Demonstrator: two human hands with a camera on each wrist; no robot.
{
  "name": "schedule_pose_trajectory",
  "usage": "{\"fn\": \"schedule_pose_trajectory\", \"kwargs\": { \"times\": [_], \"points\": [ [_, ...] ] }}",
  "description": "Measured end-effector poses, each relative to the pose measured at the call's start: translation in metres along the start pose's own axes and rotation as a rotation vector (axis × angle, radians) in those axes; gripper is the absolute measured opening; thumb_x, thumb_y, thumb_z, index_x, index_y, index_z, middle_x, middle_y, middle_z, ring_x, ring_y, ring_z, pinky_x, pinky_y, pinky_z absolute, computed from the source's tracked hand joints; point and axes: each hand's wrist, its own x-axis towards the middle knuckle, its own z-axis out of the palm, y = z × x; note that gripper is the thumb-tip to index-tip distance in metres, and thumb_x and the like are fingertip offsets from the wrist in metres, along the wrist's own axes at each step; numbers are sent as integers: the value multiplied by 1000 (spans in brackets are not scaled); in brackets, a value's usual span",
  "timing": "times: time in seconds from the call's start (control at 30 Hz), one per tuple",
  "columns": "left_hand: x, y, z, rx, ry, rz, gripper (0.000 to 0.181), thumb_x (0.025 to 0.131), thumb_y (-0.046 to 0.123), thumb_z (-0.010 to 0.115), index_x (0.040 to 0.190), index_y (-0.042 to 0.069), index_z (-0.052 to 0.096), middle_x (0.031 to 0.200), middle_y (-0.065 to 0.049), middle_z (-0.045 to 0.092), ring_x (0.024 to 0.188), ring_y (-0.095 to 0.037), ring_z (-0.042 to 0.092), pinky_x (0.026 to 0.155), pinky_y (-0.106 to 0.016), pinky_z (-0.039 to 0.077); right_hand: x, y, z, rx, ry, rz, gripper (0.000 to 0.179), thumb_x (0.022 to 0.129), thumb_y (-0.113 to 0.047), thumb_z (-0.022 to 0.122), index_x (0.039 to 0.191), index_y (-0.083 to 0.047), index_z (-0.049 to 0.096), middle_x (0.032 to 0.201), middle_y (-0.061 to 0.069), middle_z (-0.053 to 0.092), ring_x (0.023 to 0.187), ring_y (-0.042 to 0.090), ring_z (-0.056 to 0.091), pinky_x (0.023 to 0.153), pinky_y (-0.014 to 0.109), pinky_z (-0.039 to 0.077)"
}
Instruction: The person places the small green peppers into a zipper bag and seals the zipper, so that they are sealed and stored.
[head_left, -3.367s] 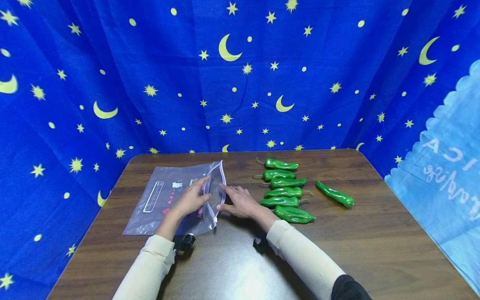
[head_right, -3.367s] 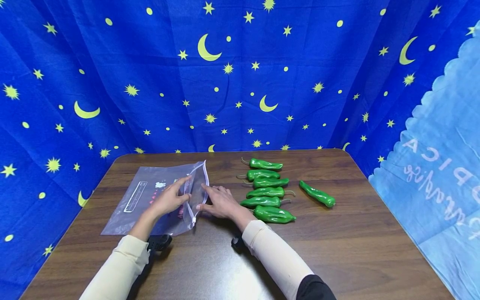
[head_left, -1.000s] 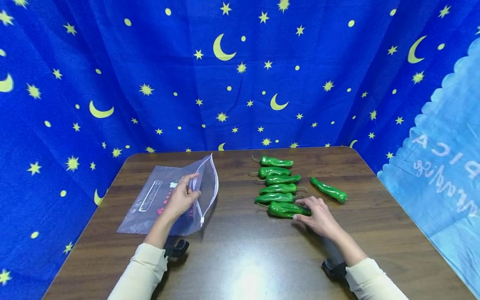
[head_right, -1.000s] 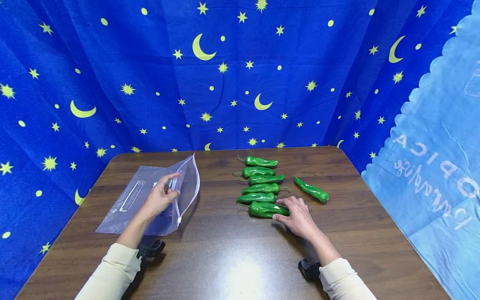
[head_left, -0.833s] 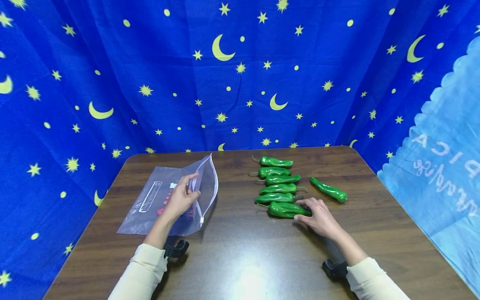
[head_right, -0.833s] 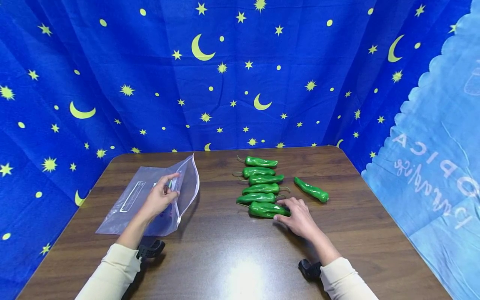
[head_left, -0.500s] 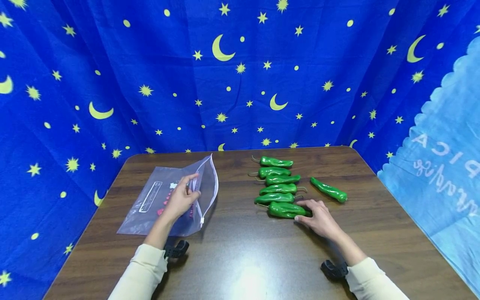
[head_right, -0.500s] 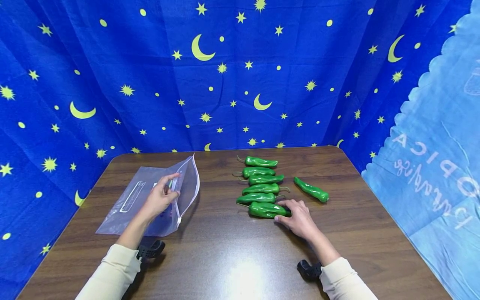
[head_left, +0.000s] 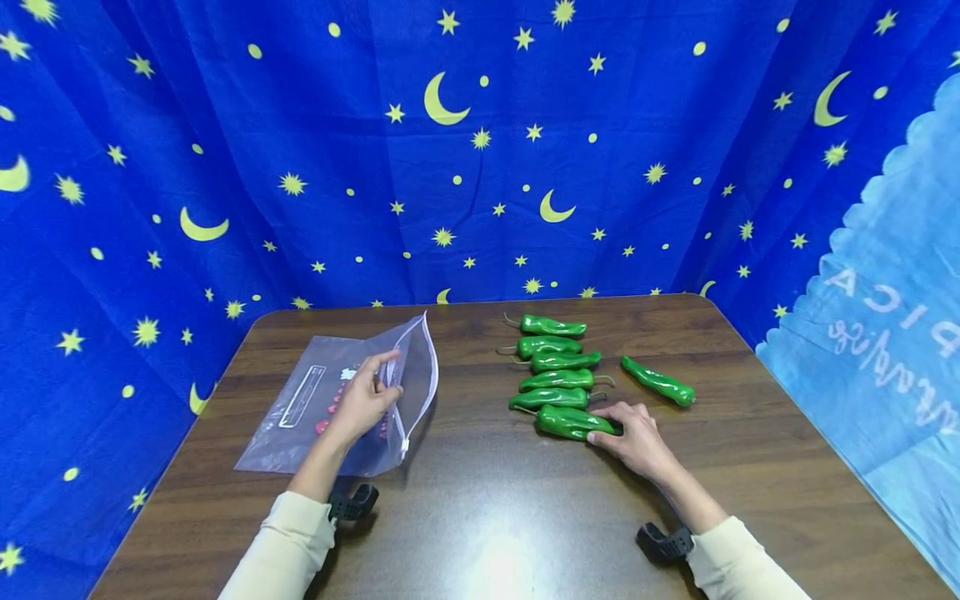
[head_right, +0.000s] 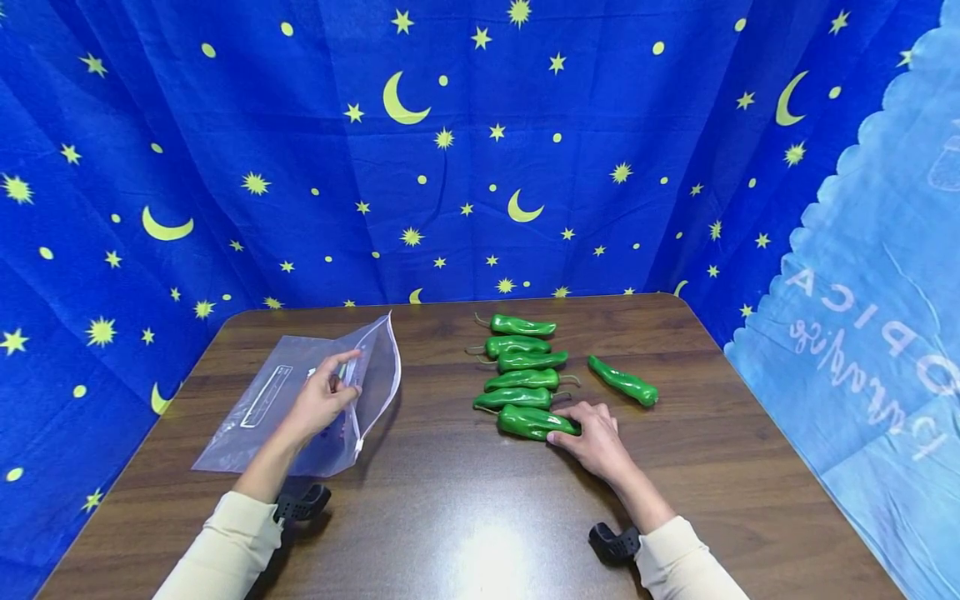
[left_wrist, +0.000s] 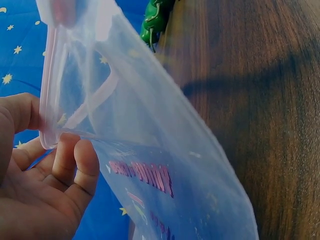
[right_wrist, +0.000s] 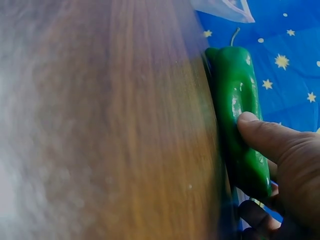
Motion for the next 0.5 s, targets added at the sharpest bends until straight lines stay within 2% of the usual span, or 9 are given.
{"fn": "schedule_pose_trajectory", "kwargs": {
  "times": [0.23, 0.5],
  "points": [
    [-1, 0, 0, -23, -5, -6, 63, 80, -1, 61, 139, 12, 44, 97, -15, 46, 53, -3, 41, 42, -19, 38, -2, 0, 1, 4, 9, 2, 33, 74, -27, 77, 103, -12, 71, 94, 2, 68, 91, 22, 49, 77, 34, 32],
    [0, -1, 0, 10, 0, 3, 62, 79, 1, 61, 138, 12, 45, 94, -15, 47, 52, -3, 41, 42, -19, 37, -3, 1, 1, 56, -5, 39, 26, 75, -27, 76, 98, -14, 71, 94, 0, 68, 95, 24, 49, 81, 37, 32]
  ]
}}
